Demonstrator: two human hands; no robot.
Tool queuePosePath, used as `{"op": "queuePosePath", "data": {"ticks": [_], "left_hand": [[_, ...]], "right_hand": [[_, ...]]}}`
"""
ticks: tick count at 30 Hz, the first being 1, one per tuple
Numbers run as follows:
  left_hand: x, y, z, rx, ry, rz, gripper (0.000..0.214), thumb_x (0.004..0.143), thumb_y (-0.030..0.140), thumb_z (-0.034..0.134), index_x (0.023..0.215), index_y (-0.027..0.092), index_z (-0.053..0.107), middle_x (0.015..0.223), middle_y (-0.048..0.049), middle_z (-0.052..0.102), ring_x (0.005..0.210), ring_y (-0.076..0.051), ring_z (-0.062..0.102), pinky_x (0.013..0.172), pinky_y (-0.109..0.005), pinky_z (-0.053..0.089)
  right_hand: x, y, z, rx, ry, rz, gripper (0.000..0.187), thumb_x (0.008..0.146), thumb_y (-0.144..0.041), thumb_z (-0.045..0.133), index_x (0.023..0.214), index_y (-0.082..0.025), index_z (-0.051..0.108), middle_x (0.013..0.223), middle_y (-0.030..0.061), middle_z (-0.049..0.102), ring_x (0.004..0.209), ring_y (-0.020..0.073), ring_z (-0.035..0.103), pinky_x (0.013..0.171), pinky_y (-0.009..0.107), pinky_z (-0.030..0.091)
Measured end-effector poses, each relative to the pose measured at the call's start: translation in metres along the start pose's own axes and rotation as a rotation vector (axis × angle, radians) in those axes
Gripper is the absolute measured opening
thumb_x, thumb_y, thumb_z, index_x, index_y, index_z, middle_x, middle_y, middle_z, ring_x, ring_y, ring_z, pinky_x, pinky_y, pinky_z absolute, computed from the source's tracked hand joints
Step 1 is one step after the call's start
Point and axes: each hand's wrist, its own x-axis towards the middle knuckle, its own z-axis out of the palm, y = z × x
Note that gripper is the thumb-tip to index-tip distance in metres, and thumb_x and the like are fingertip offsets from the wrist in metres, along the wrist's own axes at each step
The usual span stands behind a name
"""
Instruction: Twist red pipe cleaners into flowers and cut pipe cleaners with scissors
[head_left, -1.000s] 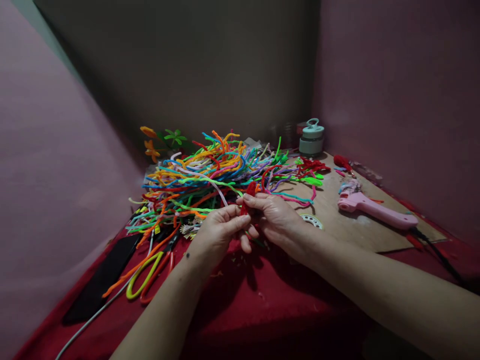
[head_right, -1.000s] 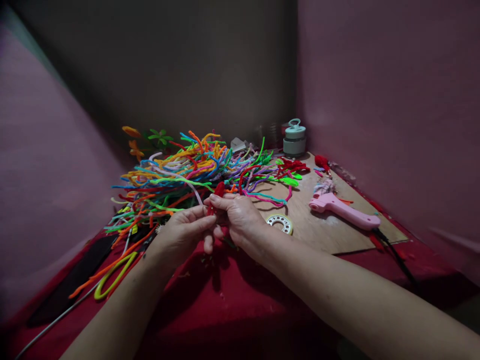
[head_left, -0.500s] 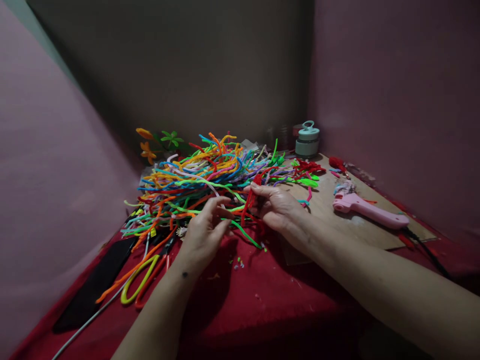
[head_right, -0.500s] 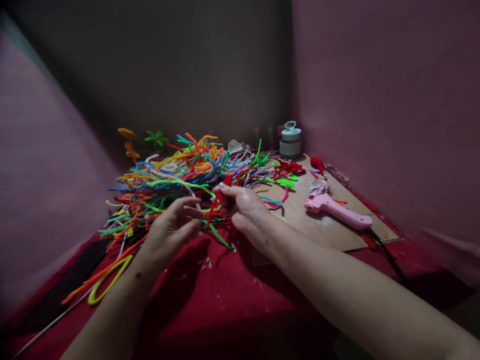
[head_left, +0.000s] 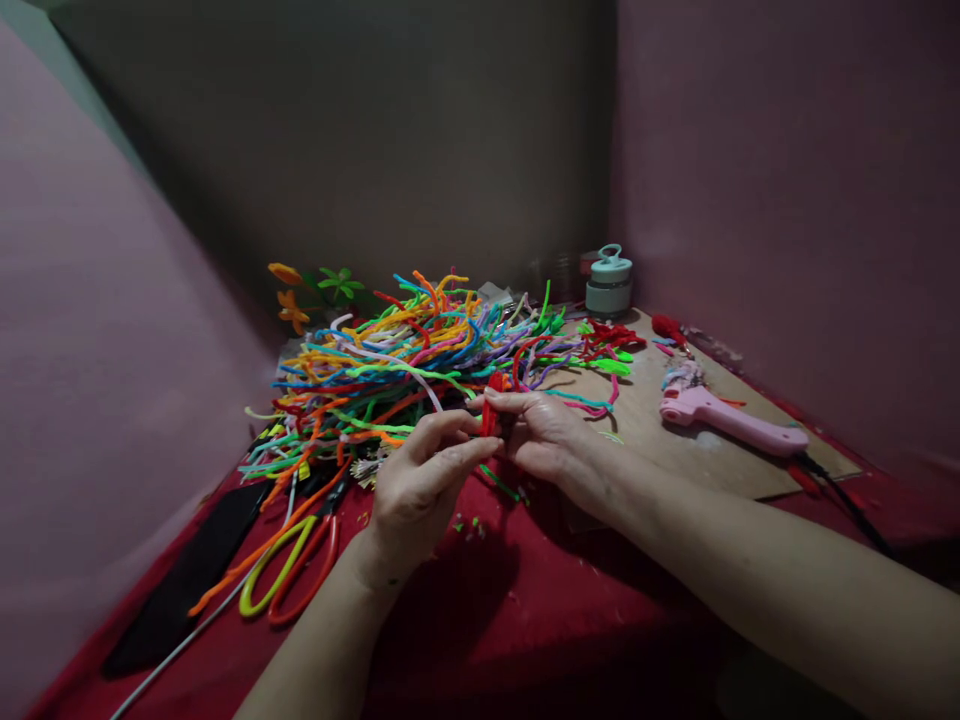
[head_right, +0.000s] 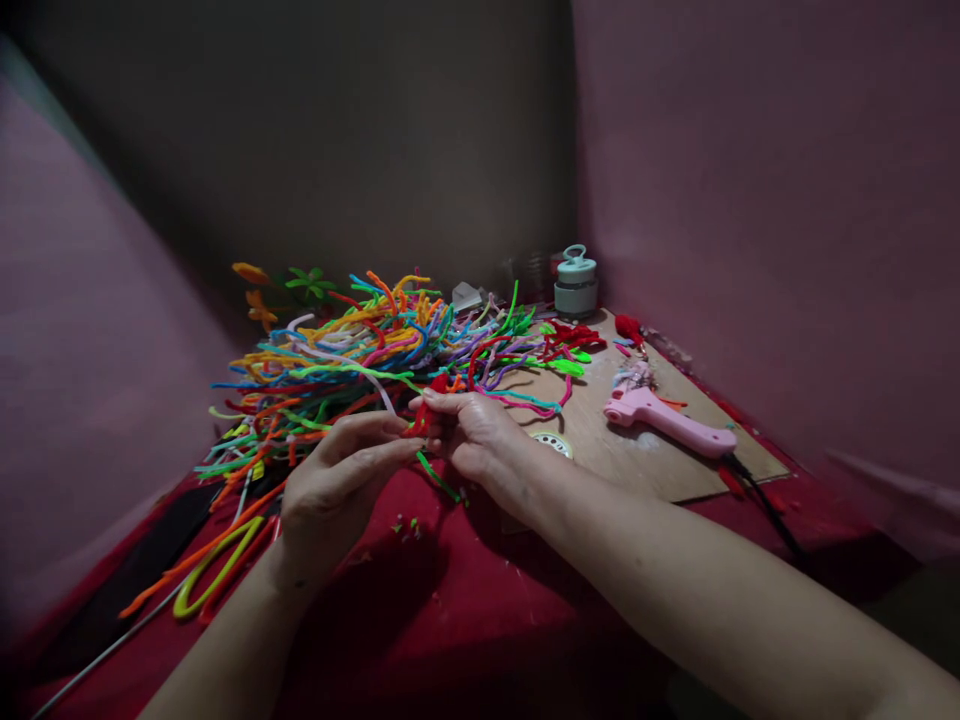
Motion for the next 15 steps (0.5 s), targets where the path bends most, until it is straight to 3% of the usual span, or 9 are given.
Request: {"op": "queuePosePath", "data": {"ticks": [3,7,12,15], "left_hand": [[0.003,0.001,-0.003,-0.014,-0.025,0.040,0.027,0.080,0.010,0.054,0.097,0.027,0.067,0.109,-0.0057,0.061,0.094,-0.016,0.058,0.078,-0.031,0.049],[0.007,0.004,-0.007,-0.091,-0.035,0.026,0.024,0.080,0.010,0.054,0.095,0.025,0.066,0.095,-0.0047,0.068,0.087,-0.016,0.057,0.076,-0.033,0.048],[0.007,0.010,-0.013,-0.228,0.065,-0.171,0.024,0.078,0.009,0.058,0.094,0.025,0.063,0.082,0.0003,0.064,0.073,-0.013,0.057,0.067,-0.027,0.046],[0.008,0.012,-0.018,-0.230,0.105,-0.199,0.020,0.077,0.009,0.059,0.088,0.024,0.064,0.077,0.0009,0.060,0.073,-0.013,0.055,0.066,-0.028,0.045]], "right_hand": [[0.003,0.005,-0.003,-0.078,-0.068,-0.014,0.011,0.068,-0.010,0.057,0.057,-0.013,0.057,0.051,-0.0004,0.055,0.047,0.0083,0.045,0.047,0.021,0.034],[0.000,0.009,-0.003,-0.219,-0.161,-0.094,0.013,0.058,-0.015,0.070,0.056,-0.011,0.058,0.052,-0.0024,0.054,0.047,0.0055,0.044,0.048,0.019,0.031],[-0.008,0.011,0.001,-0.330,-0.176,-0.196,0.021,0.052,-0.015,0.074,0.069,-0.013,0.062,0.059,-0.0027,0.058,0.053,0.0071,0.050,0.052,0.020,0.034],[-0.008,0.011,0.001,-0.362,-0.172,-0.207,0.016,0.056,-0.016,0.072,0.064,-0.014,0.058,0.055,-0.0040,0.055,0.049,0.0059,0.047,0.048,0.020,0.033]]}}
